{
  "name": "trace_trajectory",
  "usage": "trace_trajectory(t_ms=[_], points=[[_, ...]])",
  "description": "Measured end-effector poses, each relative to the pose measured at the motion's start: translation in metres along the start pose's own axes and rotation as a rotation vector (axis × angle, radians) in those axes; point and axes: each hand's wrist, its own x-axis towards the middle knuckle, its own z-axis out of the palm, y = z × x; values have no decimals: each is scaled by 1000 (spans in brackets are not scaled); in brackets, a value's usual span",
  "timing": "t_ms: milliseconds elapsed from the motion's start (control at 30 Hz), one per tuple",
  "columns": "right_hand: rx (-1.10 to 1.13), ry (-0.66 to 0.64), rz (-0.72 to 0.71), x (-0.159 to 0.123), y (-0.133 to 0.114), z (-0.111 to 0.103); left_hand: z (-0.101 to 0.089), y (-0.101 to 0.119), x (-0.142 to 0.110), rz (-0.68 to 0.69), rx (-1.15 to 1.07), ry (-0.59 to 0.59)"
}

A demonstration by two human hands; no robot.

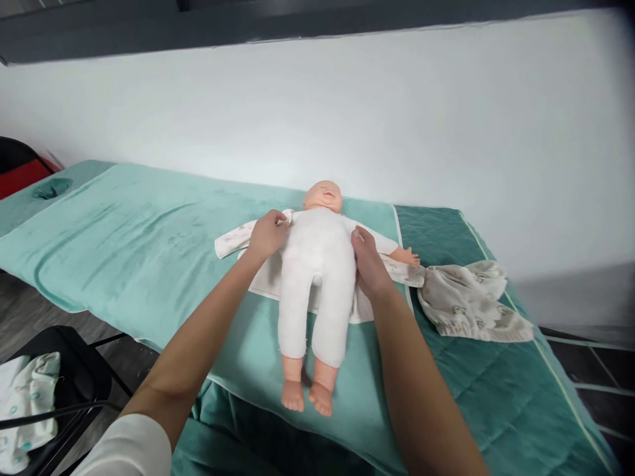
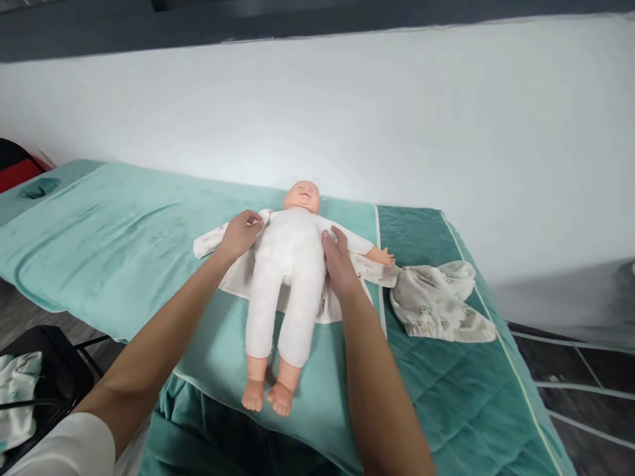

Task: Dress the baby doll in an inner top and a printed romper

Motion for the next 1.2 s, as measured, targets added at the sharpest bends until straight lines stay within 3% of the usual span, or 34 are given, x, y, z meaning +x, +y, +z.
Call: trace_trajectory(t_ms=[100,167,433,567,700,800,900,1000,1100,1200], points=[[309,17,168,-1,-5,7,1,2,2,33,-140,24],[401,22,175,-4,-9,13,1,4,5,25,-214,25],[467,-117,119,-12,-8,34,-26,23,6,32,-193,8],[450,-204,143,-11,-7,36,-38,46,-10,-20,-221,-102],[552,-209,199,-13,-8,34,-47,70,-36,-35,-332,-332],[586,-203,217,-14,-8,33,-53,72,-56,-2,-469,-326],[597,-194,230,-13,-7,32,-54,52,-76,30,-577,-153],[595,-190,235,-12,-6,32,-48,13,-97,31,-522,56],[568,-194,228,-11,-4,31,-41,-33,-109,108,-226,114],[537,-192,219,-11,-2,30,-43,-73,-105,237,196,237]])
